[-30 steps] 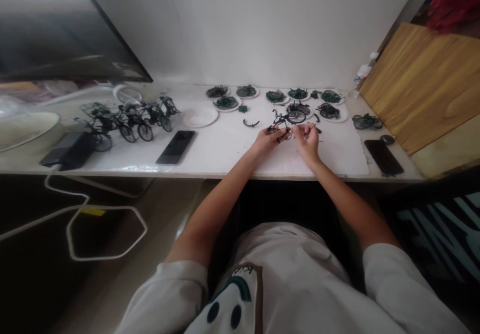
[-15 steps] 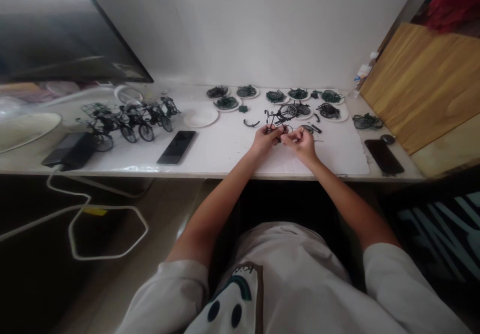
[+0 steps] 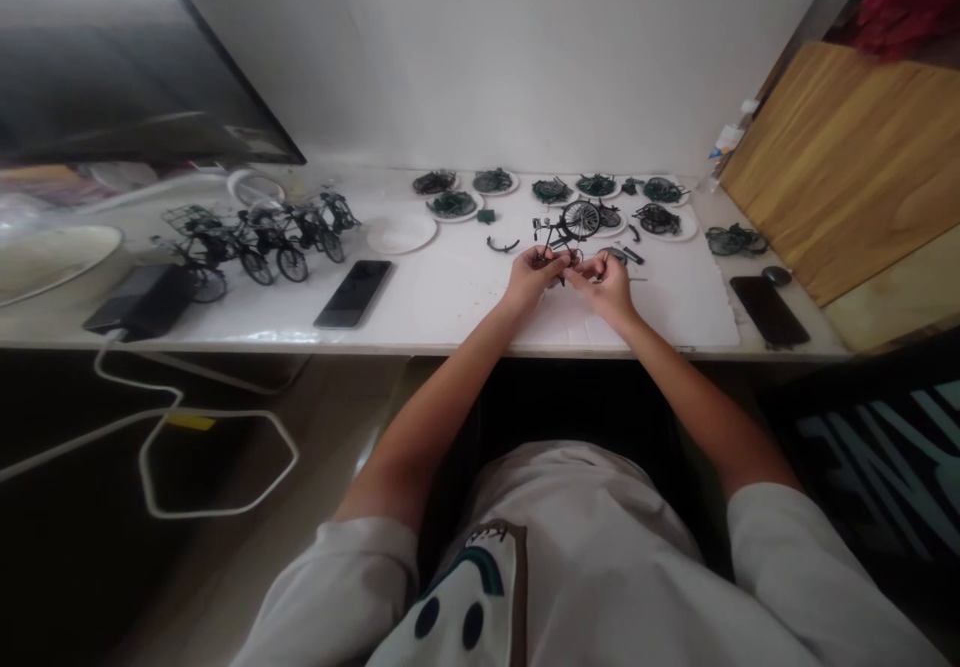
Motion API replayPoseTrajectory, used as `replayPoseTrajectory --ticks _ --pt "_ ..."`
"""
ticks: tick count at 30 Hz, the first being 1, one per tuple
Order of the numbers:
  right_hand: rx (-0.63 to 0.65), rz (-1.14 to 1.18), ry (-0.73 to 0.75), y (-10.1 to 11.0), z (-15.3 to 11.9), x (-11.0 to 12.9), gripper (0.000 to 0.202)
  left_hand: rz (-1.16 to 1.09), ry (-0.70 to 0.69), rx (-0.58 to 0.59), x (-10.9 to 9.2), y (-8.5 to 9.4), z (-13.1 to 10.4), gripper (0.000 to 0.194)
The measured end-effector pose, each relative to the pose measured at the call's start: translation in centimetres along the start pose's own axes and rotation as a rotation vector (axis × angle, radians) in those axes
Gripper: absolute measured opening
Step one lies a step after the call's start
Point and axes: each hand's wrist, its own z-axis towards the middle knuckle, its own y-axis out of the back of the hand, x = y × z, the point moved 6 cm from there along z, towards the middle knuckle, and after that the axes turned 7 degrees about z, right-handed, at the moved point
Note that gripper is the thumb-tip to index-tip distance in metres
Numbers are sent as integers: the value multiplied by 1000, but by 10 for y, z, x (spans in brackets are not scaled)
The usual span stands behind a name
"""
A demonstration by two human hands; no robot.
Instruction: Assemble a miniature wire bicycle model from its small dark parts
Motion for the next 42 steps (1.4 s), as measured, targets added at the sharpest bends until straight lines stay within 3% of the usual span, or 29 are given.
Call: replayPoseTrajectory --ticks 14,19,26,34,38,42 --pt "-34 -33 81 1 -1 13 65 -210 109 109 -7 -8 -5 41" --pt "-33 -18 75 1 -3 15 61 -250 145 88 -8 -8 -6 37" --pt "-127 -117 56 9 -5 20 53 -272 161 84 -12 -9 -9 33" --pt "-59 -259 38 12 2 26 34 -256 162 74 -7 -5 -5 37" --pt "62 -536 61 33 17 52 23 -278 161 79 -5 -3 -2 39" --pt "-26 -975 -26 96 37 80 21 -276 153 91 -4 -2 -2 40"
